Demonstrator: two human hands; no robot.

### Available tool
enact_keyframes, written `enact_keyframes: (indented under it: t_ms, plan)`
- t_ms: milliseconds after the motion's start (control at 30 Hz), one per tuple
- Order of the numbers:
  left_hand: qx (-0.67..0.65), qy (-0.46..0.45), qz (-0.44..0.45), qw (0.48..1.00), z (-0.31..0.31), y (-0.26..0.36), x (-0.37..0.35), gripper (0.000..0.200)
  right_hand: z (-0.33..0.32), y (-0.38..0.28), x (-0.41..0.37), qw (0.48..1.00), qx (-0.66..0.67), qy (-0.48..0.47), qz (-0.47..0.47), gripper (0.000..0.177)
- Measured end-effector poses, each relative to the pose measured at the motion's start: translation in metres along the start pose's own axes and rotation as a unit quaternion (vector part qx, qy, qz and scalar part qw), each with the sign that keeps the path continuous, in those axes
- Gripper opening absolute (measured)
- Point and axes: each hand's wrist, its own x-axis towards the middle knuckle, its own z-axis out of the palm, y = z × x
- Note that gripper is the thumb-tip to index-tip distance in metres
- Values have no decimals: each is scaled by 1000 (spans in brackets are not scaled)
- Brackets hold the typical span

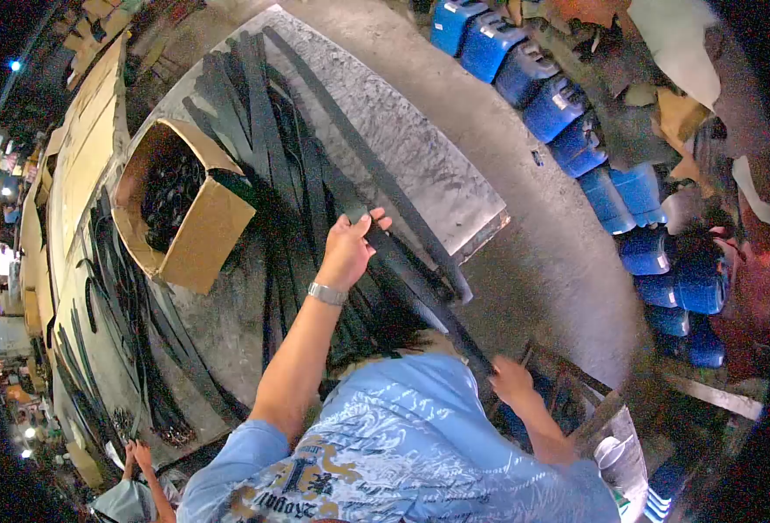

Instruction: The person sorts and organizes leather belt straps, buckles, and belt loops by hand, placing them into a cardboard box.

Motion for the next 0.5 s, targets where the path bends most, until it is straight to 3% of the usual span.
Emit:
enact_keyframes:
  t_ms: [33,67,100,167,233,400,433,467,500]
  plan:
    - [2,-5,13,1000,3,7,5,16,23,45,-21,995,-44,-54,65,25]
    - [4,-8,26,1000,4,13,11,16,9,42,-54,976,-46,-106,184,26]
    - [5,-9,38,999,6,19,16,16,45,103,-74,954,-119,-137,237,26]
    - [8,-21,49,999,15,40,18,22,54,129,-113,924,-124,-174,317,26]
    - [45,-42,94,994,29,68,17,23,45,119,-126,919,-95,-176,340,26]
    - [121,-70,191,972,66,182,61,29,-42,4,-103,949,-2,-102,300,26]
    - [220,-50,216,950,72,219,76,30,-54,-10,-93,958,4,-86,274,25]
    - [265,-43,239,933,78,252,94,30,0,83,-57,989,115,-81,50,25]
    - [303,-28,269,914,83,287,110,29,14,93,-32,995,57,-70,38,26]
